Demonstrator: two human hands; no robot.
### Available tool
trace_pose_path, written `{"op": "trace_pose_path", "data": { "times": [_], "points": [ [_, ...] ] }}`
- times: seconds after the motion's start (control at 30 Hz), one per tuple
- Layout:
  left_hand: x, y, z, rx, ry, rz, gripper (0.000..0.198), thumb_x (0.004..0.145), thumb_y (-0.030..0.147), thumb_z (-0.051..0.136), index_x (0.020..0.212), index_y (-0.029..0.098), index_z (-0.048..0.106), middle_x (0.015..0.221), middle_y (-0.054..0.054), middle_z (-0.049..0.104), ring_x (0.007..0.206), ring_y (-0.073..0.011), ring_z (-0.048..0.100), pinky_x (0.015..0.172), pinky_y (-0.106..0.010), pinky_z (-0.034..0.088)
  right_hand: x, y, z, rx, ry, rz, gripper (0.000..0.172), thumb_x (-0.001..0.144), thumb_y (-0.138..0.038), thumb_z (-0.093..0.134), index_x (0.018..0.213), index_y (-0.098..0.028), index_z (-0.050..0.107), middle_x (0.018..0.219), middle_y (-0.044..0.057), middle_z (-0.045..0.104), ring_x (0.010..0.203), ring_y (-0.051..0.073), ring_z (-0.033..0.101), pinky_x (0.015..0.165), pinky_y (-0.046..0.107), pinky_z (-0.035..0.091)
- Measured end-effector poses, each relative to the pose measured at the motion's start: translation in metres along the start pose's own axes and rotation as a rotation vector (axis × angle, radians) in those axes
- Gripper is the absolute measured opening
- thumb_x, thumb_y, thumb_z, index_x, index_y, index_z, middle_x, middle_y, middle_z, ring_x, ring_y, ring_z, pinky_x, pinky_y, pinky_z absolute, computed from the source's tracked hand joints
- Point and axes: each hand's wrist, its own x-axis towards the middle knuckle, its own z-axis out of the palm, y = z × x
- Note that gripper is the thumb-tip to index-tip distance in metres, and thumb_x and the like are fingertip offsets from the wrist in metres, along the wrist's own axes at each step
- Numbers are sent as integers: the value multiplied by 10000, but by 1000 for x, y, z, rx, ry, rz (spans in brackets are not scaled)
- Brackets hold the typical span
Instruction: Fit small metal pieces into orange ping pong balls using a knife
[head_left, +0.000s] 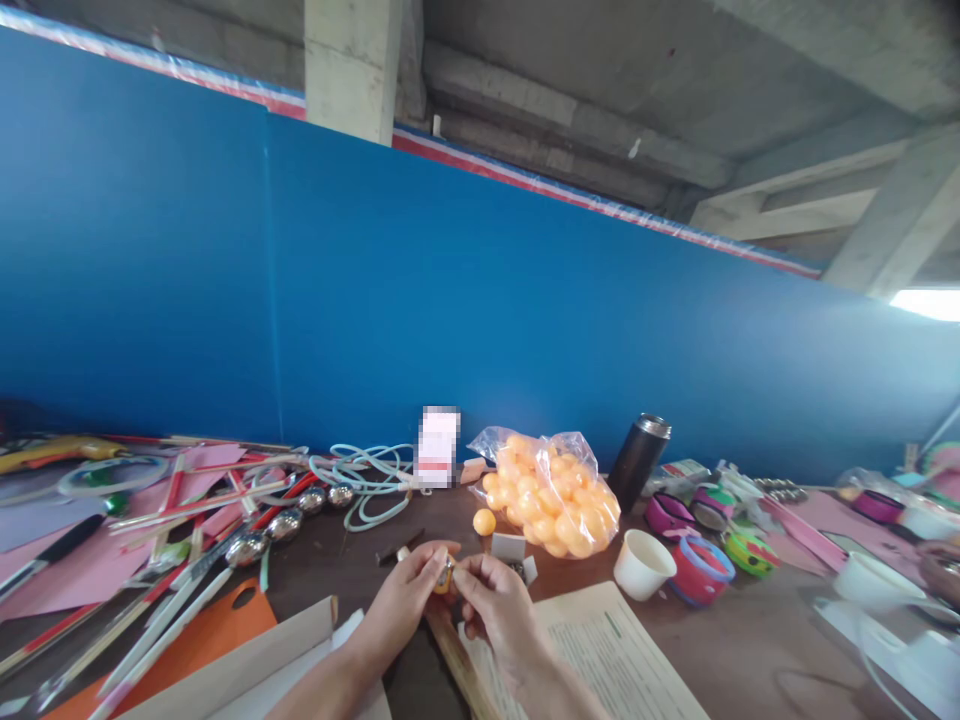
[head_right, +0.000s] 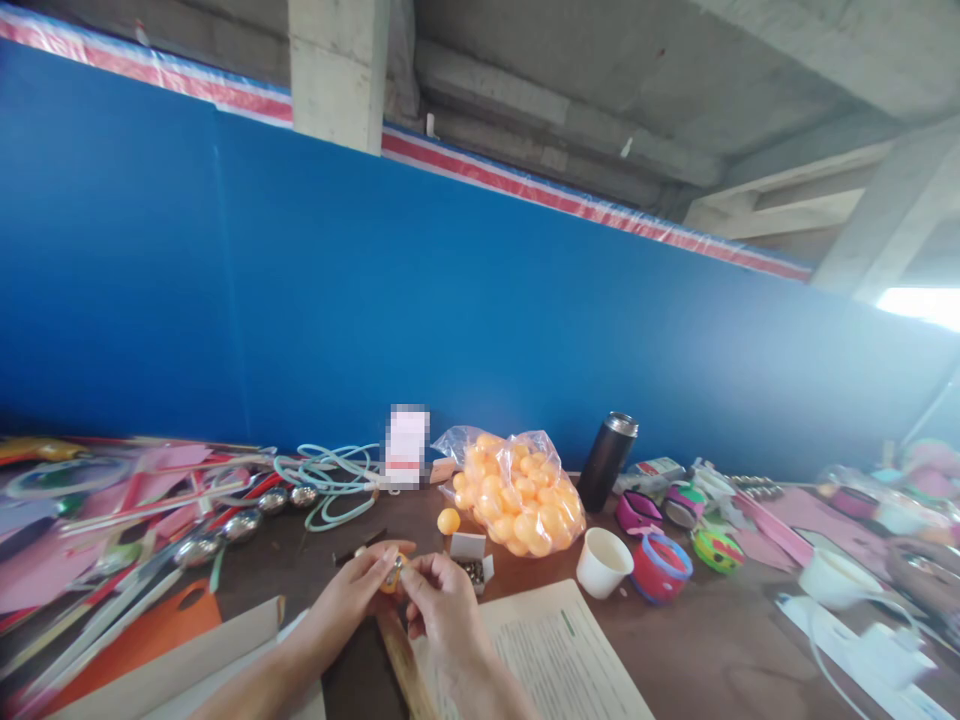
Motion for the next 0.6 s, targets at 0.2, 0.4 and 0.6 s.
{"op": "trace_pose_path", "data": {
  "times": [0.2,0.4,0.6],
  "points": [
    [-1,4,2,-44,-16,-23,529,744,551,522,1059,135,606,713,-35,637,637,-192,604,559,-293,474,2,5,-1,-3,-11,-8,383,668,-529,674,708,-164,566,457,-75,480,368,41,372,358,153,301],
    [-4,12,3,12,25,-6,485,723,545,546,985,152,653,713,-41,657,670,-193,603,589,-282,470,3,7,-2,-8,-7,-21,389,675,-536,664,721,-162,570,462,-72,475,375,44,373,360,156,309],
    [-4,12,2,100,45,33,472,731,535,529,987,163,669,715,-54,673,720,-224,611,607,-302,477,2,5,0,-19,-5,-11,390,660,-541,673,700,-167,567,469,-67,489,378,44,373,357,155,308]
  ]
}}
